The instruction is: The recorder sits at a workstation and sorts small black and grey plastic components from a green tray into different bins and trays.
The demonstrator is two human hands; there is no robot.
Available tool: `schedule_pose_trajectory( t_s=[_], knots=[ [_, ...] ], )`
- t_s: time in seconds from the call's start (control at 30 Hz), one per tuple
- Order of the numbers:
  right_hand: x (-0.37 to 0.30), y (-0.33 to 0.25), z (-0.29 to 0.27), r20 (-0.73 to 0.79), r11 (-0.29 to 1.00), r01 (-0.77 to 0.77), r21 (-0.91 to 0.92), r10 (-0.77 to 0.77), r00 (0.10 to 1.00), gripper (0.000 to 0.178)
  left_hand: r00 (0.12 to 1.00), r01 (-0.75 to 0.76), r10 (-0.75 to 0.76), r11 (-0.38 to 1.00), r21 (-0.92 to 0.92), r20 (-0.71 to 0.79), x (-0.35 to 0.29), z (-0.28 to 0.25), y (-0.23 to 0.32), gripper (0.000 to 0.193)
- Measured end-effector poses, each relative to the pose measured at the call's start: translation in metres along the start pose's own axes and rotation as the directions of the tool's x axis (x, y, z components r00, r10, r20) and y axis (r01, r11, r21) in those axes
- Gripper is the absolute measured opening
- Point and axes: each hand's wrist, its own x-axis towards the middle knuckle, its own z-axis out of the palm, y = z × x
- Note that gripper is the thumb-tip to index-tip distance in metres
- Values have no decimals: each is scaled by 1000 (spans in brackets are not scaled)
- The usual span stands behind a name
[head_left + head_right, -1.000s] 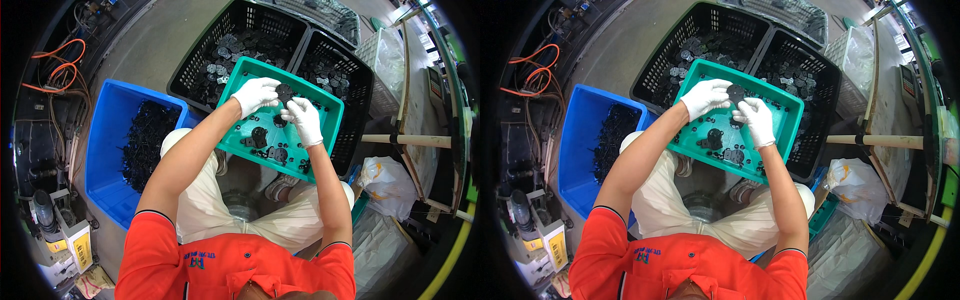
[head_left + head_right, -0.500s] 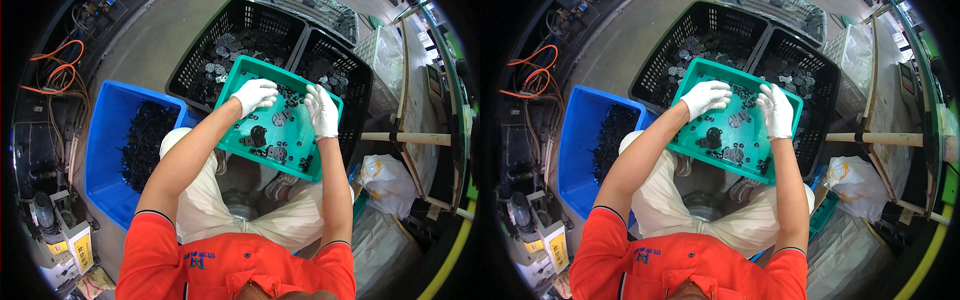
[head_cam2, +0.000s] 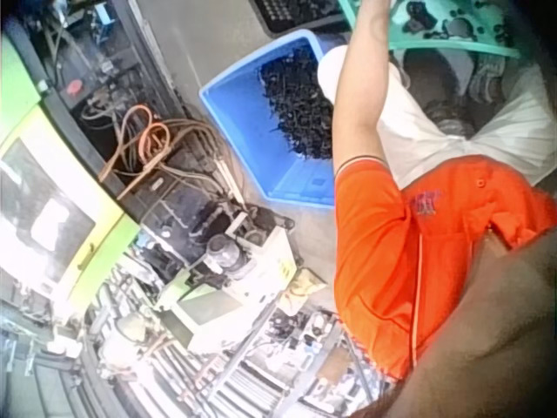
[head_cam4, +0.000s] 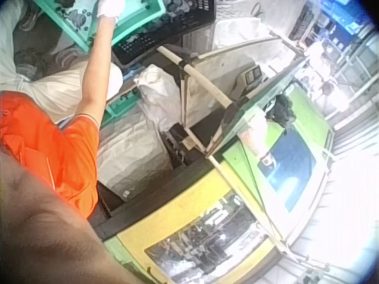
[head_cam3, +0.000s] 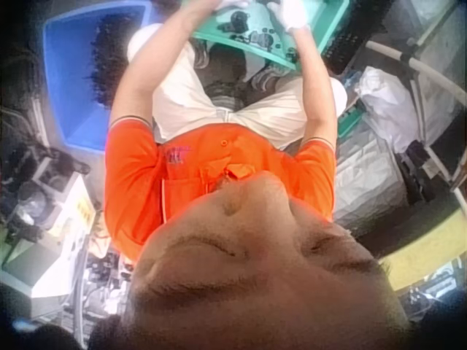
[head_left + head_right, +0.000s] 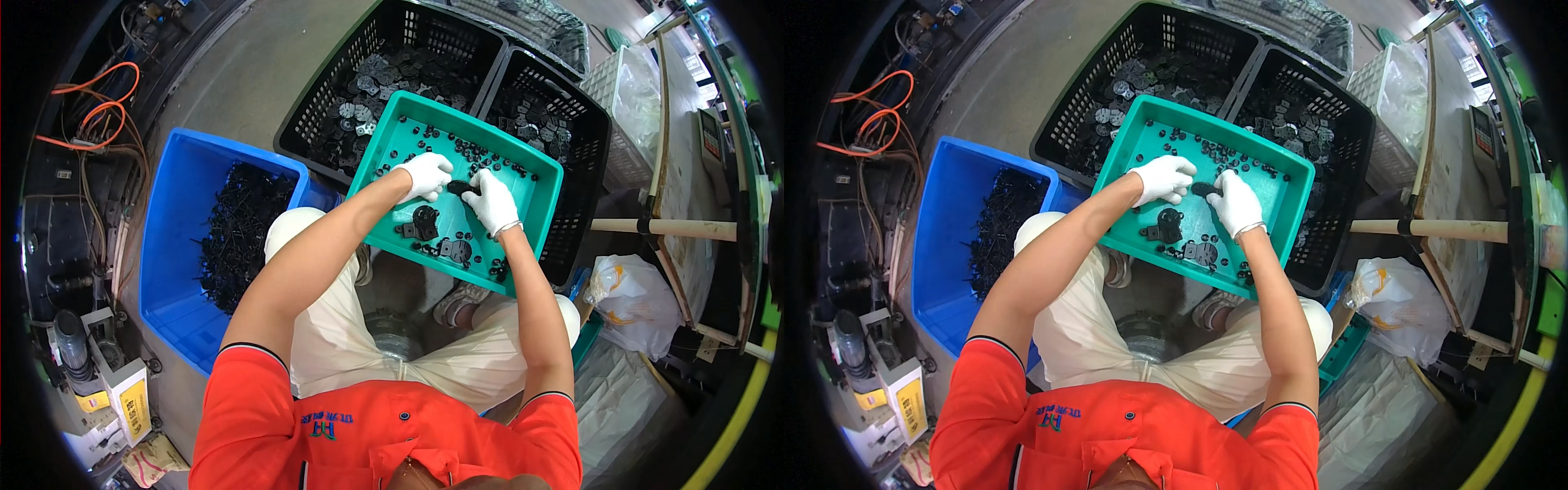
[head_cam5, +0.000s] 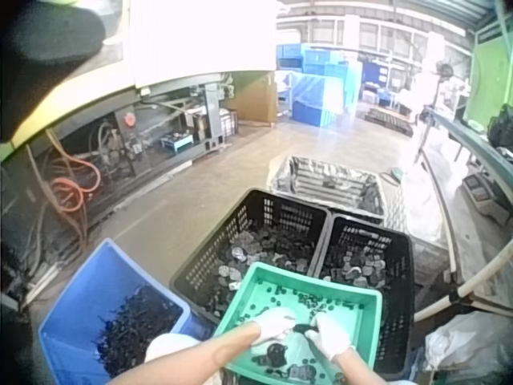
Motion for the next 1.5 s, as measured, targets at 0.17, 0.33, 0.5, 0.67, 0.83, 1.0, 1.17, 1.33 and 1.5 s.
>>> schedule_pose_trajectory(
  t_s=[0.17,0.33,0.5,0.67,0.83,1.0,1.17,1.33,1.5],
  knots=[
    [4,-13,-4,166,680,-293,672,247,955,22,988,-129,126,991,-27,-93,0,0,-1,36],
    [3,-19,-11,141,305,-203,930,214,967,33,969,-246,247,930,-274,-32,-1,-5,5,25],
    [2,-24,-13,85,237,-141,961,231,969,31,981,-195,193,966,-170,-26,-7,-1,10,23],
    [4,-23,-12,40,389,-180,904,343,939,29,981,-195,181,930,-312,-74,-9,-4,18,27],
    [-21,-43,4,80,986,124,110,-133,988,50,916,-401,328,734,-547,-232,-7,-29,23,29],
    [-33,-67,6,394,984,157,-78,-114,912,60,809,-583,205,400,-707,-551,-16,-53,36,38],
    [-27,-55,18,326,991,130,44,-137,935,56,918,-384,182,640,-666,-353,-12,-48,24,35],
    [-17,-41,13,130,931,-5,364,-45,991,55,929,-293,316,946,138,-194,-11,-28,16,28],
    [-12,-53,-6,-88,938,-45,345,80,993,45,997,16,4,972,234,-82,-7,-20,14,29]
  ],
)
